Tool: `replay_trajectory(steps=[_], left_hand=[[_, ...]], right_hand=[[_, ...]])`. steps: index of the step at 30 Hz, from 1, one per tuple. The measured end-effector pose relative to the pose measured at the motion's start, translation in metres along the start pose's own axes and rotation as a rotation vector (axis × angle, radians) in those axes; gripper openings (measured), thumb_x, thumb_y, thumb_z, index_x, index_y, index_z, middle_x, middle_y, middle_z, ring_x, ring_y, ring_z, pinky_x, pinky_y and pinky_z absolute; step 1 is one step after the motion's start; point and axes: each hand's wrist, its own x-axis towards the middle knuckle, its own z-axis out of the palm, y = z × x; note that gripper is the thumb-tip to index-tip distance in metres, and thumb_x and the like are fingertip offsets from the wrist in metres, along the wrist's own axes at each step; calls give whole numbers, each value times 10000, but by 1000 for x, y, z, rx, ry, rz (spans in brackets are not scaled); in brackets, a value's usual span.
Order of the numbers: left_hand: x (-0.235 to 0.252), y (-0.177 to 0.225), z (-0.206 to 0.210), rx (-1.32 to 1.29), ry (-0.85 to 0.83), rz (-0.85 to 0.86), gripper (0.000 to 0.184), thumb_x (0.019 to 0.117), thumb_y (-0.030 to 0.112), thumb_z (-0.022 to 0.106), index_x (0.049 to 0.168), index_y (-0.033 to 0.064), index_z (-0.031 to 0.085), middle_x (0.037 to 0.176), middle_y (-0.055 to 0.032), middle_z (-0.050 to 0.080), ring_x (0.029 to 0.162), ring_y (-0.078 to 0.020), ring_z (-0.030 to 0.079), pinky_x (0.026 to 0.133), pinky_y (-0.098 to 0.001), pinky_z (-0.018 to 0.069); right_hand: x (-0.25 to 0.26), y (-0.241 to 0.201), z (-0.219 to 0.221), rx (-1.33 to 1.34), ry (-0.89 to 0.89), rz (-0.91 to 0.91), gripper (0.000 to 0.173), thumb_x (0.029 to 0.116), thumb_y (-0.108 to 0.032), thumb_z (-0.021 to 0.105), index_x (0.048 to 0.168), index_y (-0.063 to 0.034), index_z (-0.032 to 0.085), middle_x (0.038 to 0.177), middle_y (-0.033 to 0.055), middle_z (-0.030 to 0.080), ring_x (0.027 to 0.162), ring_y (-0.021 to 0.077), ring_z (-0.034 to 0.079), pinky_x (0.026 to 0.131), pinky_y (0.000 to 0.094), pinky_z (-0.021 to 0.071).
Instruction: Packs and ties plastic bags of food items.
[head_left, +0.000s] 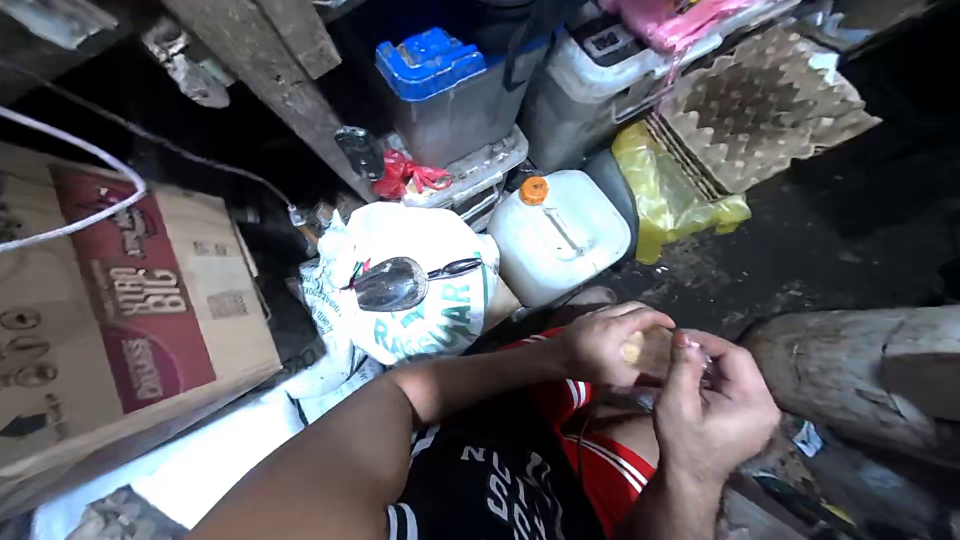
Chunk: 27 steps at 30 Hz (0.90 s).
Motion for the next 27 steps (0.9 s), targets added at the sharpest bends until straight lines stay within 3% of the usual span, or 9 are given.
replay_trajectory(steps=[2, 6, 12, 16, 19, 21, 23, 25, 27], left_hand=[[6, 5, 2, 55, -22, 31, 667, 688, 262, 825, 1305, 73, 659, 1314, -72, 669, 1217, -190, 625, 1029, -424, 535], [25, 9, 6, 218, -102, 26, 373, 846, 147, 649, 1209, 89, 719, 1246, -40, 707, 1169, -186, 650, 996, -434, 539], [44, 15, 19, 391, -304, 82, 183, 955, 174, 651, 1088, 104, 755, 1230, -24, 695, 1154, -193, 633, 970, -440, 535], [49, 12, 18, 432, -344, 62, 335, 978, 337, 598, 1252, 192, 724, 1327, -1, 678, 1236, -180, 621, 1041, -455, 514], [64, 7, 17, 413, -408, -106, 396, 1057, 376, 453, 1317, 181, 679, 1326, -34, 675, 1242, -193, 628, 1062, -496, 500], [67, 4, 21, 335, -409, -135, 384, 1073, 349, 427, 1251, 147, 701, 1237, -39, 705, 1179, -162, 650, 1051, -452, 509], [64, 18, 24, 275, -427, -147, 474, 1078, 458, 406, 1335, 160, 670, 1304, -9, 692, 1254, -119, 617, 1111, -436, 483], [55, 41, 28, 275, -389, -76, 506, 1085, 458, 393, 1379, 132, 645, 1417, -6, 635, 1390, -134, 514, 1212, -469, 362], [48, 63, 32, 376, -344, 37, 500, 1089, 402, 351, 1333, 125, 688, 1511, -13, 556, 1497, -205, 386, 1270, -542, 215]], right_hand=[[2, 6, -1, -26, -35, -13, 264, 1036, -212, 558, 1040, -4, 720, 922, 87, 735, 803, 94, 701, 725, 284, 594], [7, 17, -7, -115, -25, -12, 272, 1037, -274, 555, 1031, -87, 753, 905, 42, 754, 797, 103, 715, 718, 334, 600], [-5, 33, -29, 87, 70, 77, 279, 1009, -298, 623, 1138, -75, 731, 834, 7, 679, 668, 46, 593, 600, 237, 518], [-26, 65, -50, 121, -12, 312, 455, 989, -337, 645, 1375, -100, 597, 852, 19, 656, 645, 99, 596, 579, 317, 544], [-41, 83, -59, 25, -196, 526, 612, 943, -334, 694, 1487, -141, 490, 988, 36, 703, 741, 122, 668, 672, 349, 597], [-48, 87, -59, -32, -336, 557, 773, 902, -390, 743, 1555, -143, 412, 1160, 72, 677, 955, 173, 680, 847, 403, 597], [-47, 83, -51, -73, -367, 515, 979, 799, -542, 807, 1591, -166, 371, 1356, 91, 613, 1201, 236, 612, 1015, 478, 530], [-45, 78, -34, -37, -274, 418, 1052, 731, -615, 814, 1564, -119, 407, 1492, 120, 517, 1360, 277, 498, 1128, 503, 437], [-42, 75, -14, 18, -98, 308, 847, 780, -587, 743, 1422, -63, 566, 1433, 136, 570, 1357, 262, 505, 1141, 458, 414]])
